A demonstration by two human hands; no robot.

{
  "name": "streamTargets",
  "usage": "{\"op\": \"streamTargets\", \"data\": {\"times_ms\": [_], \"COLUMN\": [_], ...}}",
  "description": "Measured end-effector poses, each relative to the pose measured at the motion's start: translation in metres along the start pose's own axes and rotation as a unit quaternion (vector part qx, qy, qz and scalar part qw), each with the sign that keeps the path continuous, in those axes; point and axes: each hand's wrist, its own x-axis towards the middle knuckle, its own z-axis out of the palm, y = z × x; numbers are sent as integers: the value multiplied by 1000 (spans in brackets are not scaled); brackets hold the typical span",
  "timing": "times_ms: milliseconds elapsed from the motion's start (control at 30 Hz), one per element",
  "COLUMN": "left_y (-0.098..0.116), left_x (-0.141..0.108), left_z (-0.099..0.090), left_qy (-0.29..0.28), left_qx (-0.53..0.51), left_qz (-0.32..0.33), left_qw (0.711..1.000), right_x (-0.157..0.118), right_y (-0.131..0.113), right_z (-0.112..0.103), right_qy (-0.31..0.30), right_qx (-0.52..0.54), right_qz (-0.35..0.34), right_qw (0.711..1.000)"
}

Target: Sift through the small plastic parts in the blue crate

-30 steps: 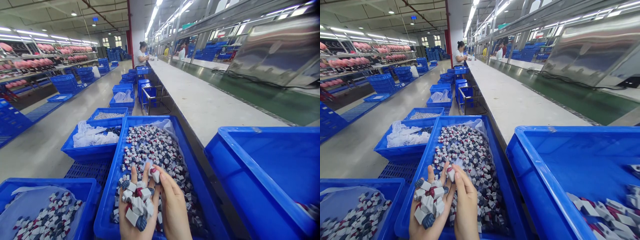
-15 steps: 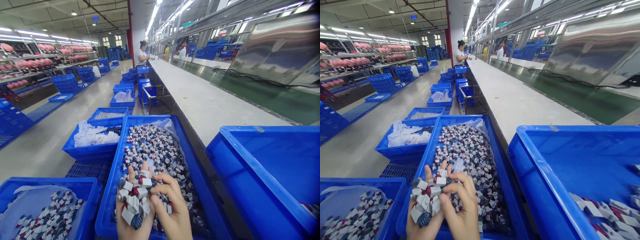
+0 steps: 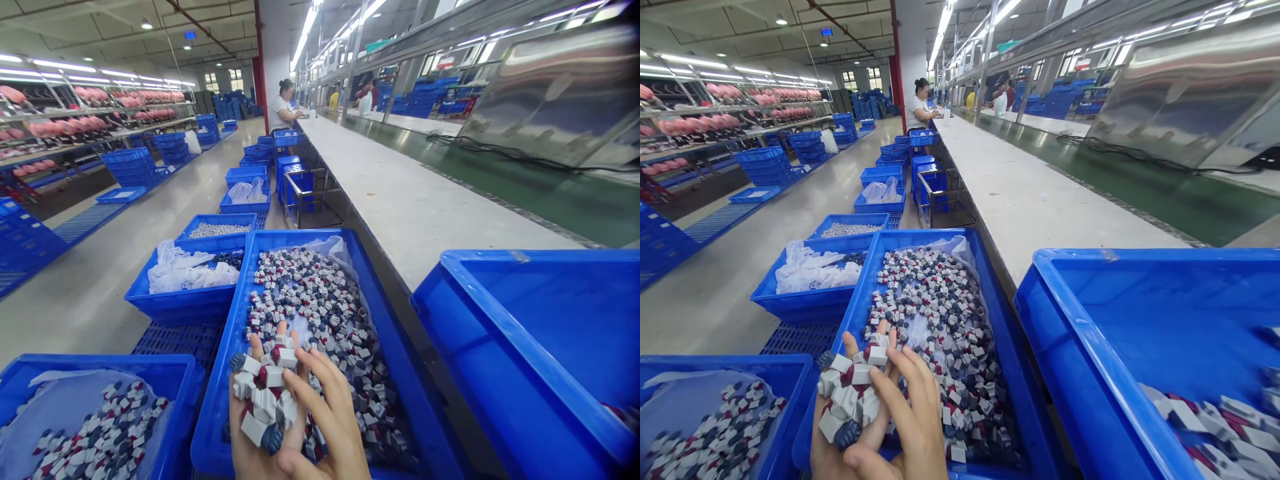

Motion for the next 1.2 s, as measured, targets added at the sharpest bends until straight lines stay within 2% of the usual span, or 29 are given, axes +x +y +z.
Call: {"op": "streamTargets", "data": {"times_ms": [233, 467, 567, 667, 800, 900, 967, 1067, 1133, 1200], "left_y": [-2, -7, -7, -6, -4, -3, -3, -3, -5, -10], "left_x": [-1, -6, -6, -4, -4, -3, -2, 0, 0, -1], "left_z": [0, -10, -7, 2, 6, 6, 7, 13, 16, 15], "left_qy": [66, 76, 81, 89, 96, 99, 121, 160, 168, 180], "left_qx": [24, 28, 22, 16, -5, -16, 7, 52, 58, 80], "left_qz": [-18, -46, -44, -38, -39, -57, -58, -31, -21, -10], "left_qw": [997, 996, 995, 995, 995, 993, 991, 985, 984, 980], "right_x": [4, 5, 6, 6, 6, 6, 5, 4, 5, 5], "right_y": [-4, -9, -11, -11, -6, -5, -6, -8, -8, -6], "right_z": [2, 1, 2, 1, -3, -3, -1, 1, 2, 2], "right_qy": [-21, -55, -51, -46, -43, -15, 16, 74, 112, 137], "right_qx": [3, 30, 44, 46, 40, 54, 98, 168, 171, 142], "right_qz": [26, 67, 80, 74, 33, 30, 52, 149, 215, 236], "right_qw": [999, 996, 995, 995, 998, 998, 994, 972, 955, 951]}}
